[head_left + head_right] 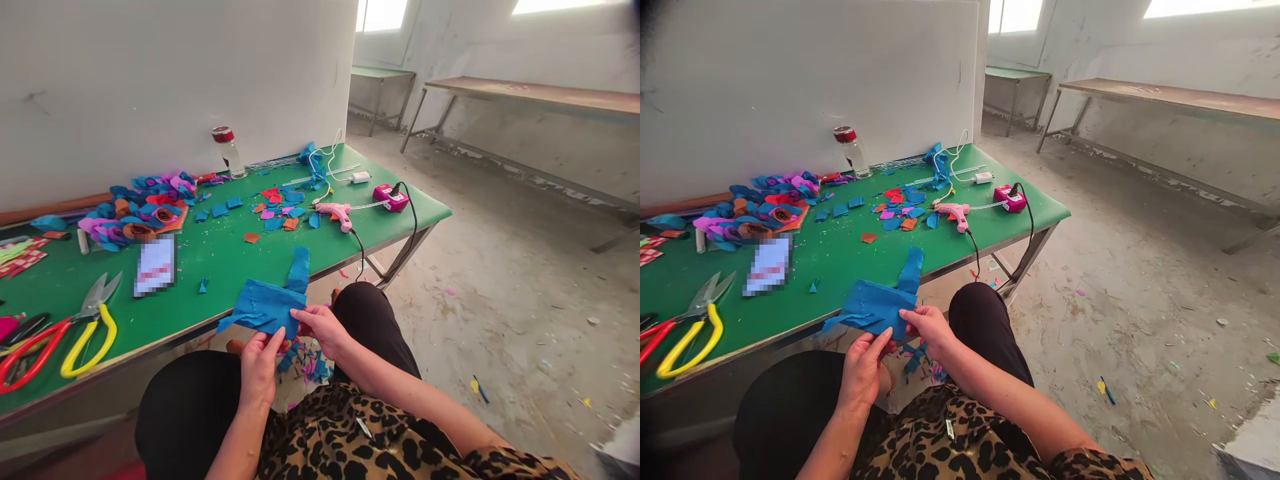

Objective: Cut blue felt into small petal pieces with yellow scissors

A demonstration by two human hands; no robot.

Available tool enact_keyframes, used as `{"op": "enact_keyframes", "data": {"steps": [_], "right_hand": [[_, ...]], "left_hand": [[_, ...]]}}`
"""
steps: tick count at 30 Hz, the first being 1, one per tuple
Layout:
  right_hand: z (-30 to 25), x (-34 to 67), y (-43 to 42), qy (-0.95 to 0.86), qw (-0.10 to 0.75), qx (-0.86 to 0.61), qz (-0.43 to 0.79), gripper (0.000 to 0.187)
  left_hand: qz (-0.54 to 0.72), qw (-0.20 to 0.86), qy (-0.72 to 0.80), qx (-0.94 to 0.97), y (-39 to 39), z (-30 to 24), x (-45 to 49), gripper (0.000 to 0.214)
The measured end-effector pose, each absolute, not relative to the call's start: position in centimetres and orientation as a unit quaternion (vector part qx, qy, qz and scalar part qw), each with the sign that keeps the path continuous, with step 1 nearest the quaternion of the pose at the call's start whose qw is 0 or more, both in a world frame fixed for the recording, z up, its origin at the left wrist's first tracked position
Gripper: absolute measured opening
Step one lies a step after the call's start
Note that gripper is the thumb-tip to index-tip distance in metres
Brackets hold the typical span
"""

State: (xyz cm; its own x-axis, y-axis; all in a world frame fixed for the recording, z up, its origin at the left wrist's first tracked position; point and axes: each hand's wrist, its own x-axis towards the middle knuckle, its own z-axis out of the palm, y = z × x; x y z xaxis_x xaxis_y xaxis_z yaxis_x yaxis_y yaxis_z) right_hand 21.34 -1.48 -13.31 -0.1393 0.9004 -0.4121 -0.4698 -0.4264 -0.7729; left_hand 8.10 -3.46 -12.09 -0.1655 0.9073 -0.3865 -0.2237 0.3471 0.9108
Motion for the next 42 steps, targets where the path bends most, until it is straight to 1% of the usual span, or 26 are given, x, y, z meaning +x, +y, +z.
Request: {"op": "enact_keyframes", "data": {"steps": [6, 10, 18, 24, 31, 33, 34, 36, 37, 38, 40, 42], "right_hand": [[-12.6, 21.7, -1.6, -0.243, 0.480, -0.459, 0.707, 0.051], [-12.6, 21.8, -2.2, -0.273, 0.463, -0.454, 0.711, 0.045], [-13.1, 22.3, -2.5, -0.278, 0.465, -0.448, 0.711, 0.038], [-12.9, 22.1, -2.6, -0.214, 0.470, -0.409, 0.752, 0.039], [-13.4, 21.5, -2.5, -0.148, 0.488, -0.412, 0.756, 0.043], [-13.4, 21.7, -2.3, -0.139, 0.486, -0.420, 0.754, 0.043], [-13.3, 21.8, -2.2, -0.134, 0.484, -0.425, 0.753, 0.043], [-13.2, 22.1, -2.0, -0.128, 0.484, -0.430, 0.752, 0.041], [-13.2, 22.1, -1.9, -0.125, 0.483, -0.430, 0.752, 0.040], [-13.2, 22.1, -1.8, -0.119, 0.481, -0.432, 0.753, 0.038], [-13.2, 22.0, -1.7, -0.100, 0.475, -0.439, 0.756, 0.034], [-13.2, 21.8, -1.7, -0.082, 0.466, -0.448, 0.759, 0.030]], "left_hand": [[0.488, 0.600, 0.572, 0.273, -3.6, -12.1, 8.4, 0.037], [0.493, 0.594, 0.572, 0.278, -3.6, -12.1, 8.5, 0.037], [0.483, 0.568, 0.586, 0.317, -3.8, -11.8, 8.6, 0.037], [0.476, 0.554, 0.584, 0.355, -3.8, -11.8, 8.7, 0.034], [0.441, 0.542, 0.587, 0.408, -4.7, -11.3, 8.0, 0.037], [0.426, 0.477, 0.612, 0.465, -4.8, -10.0, 5.9, 0.037], [0.424, 0.402, 0.634, 0.507, -4.6, -9.1, 4.2, 0.036], [0.444, 0.173, 0.689, 0.546, -3.3, -7.0, -0.3, 0.026], [0.451, 0.064, 0.712, 0.534, -2.3, -5.8, -2.9, 0.024], [0.433, -0.023, 0.737, 0.518, -1.1, -4.8, -5.7, 0.023], [0.319, -0.124, 0.783, 0.520, 1.5, -3.0, -10.9, 0.023], [0.130, -0.146, 0.813, 0.549, 3.6, -2.0, -14.9, 0.025]]}}
